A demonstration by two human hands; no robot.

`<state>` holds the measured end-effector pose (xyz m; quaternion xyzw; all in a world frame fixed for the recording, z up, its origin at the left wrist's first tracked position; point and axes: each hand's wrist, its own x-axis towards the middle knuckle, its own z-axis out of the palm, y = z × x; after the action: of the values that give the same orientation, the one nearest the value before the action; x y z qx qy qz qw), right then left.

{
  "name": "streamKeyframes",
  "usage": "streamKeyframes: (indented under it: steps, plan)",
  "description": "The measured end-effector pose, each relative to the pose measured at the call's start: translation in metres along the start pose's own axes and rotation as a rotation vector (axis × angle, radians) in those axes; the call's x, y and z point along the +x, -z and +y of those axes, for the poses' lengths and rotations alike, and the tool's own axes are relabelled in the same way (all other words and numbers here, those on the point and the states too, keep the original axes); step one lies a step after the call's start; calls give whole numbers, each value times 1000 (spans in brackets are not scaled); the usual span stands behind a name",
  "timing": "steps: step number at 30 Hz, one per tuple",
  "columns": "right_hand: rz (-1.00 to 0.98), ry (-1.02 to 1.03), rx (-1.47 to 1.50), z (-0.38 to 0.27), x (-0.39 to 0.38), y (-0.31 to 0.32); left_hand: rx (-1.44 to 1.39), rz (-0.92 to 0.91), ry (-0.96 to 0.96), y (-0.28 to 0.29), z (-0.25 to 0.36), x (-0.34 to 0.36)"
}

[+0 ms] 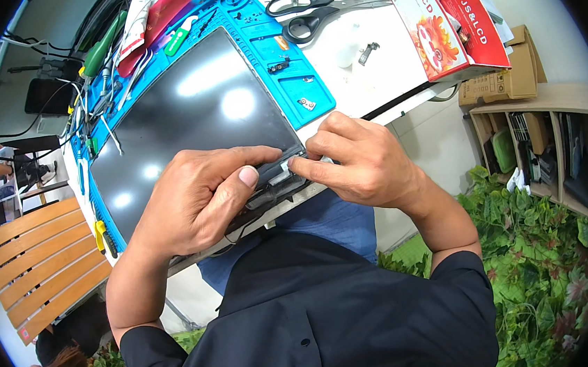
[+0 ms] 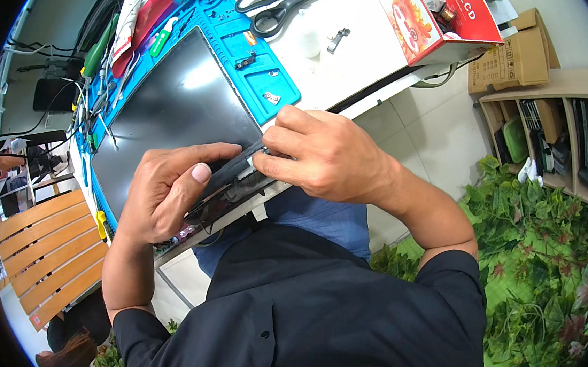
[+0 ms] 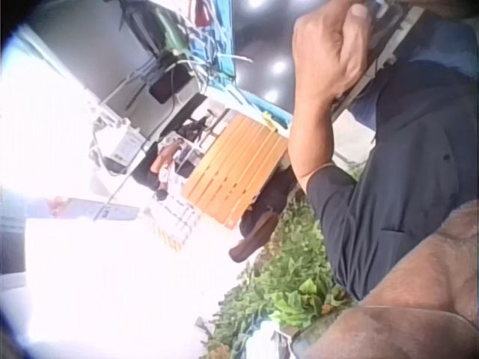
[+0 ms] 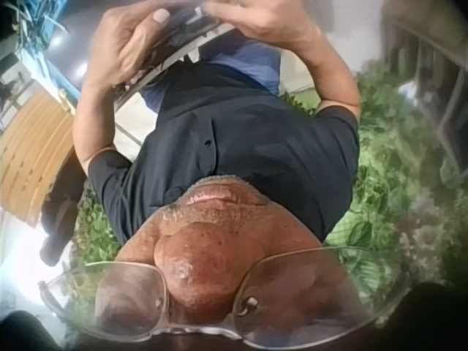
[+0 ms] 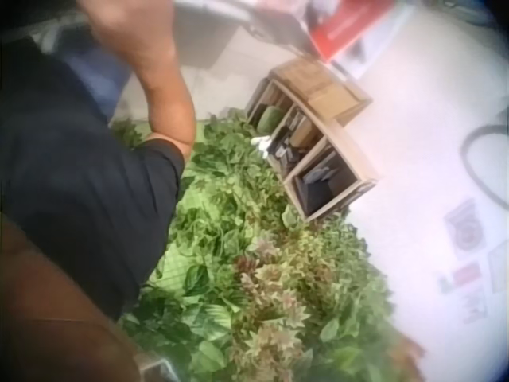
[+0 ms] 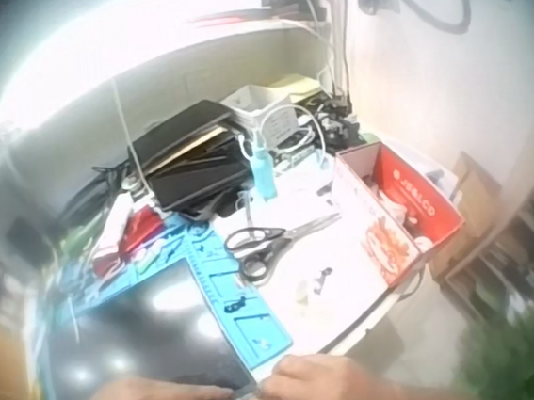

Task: The person applies adhesive from a tube to the hinge area of a laptop and then uses tweezers to position a small component onto the laptop frame.

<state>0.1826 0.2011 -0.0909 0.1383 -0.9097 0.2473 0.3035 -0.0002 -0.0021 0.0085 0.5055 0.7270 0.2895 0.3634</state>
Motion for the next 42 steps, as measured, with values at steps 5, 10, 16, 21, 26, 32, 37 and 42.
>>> streamKeyframes:
  steps: [5,10,16,21,26,32,37,42]
  plan:
    - [-86,-12,-3,-1,0,2,3,28,1,0,-2,-6]
    - [-117,-47,-10,-3,3,0,-13,46,6,0,-4,-10]
    - [-98,-60,62,0,1,2,-30,105,-95,-5,-11,-13]
    - [-13,-97,100,0,-1,3,12,25,-70,-10,-15,-8]
    - [31,-126,105,-2,1,3,68,-26,-72,-14,-9,-3]
    - [-4,-129,87,-1,-1,6,123,-43,-102,-16,-8,4]
    - [19,-120,92,0,-2,4,135,-25,-120,-20,-11,7]
    - [84,-124,109,1,-3,0,116,-77,-17,-16,1,11]
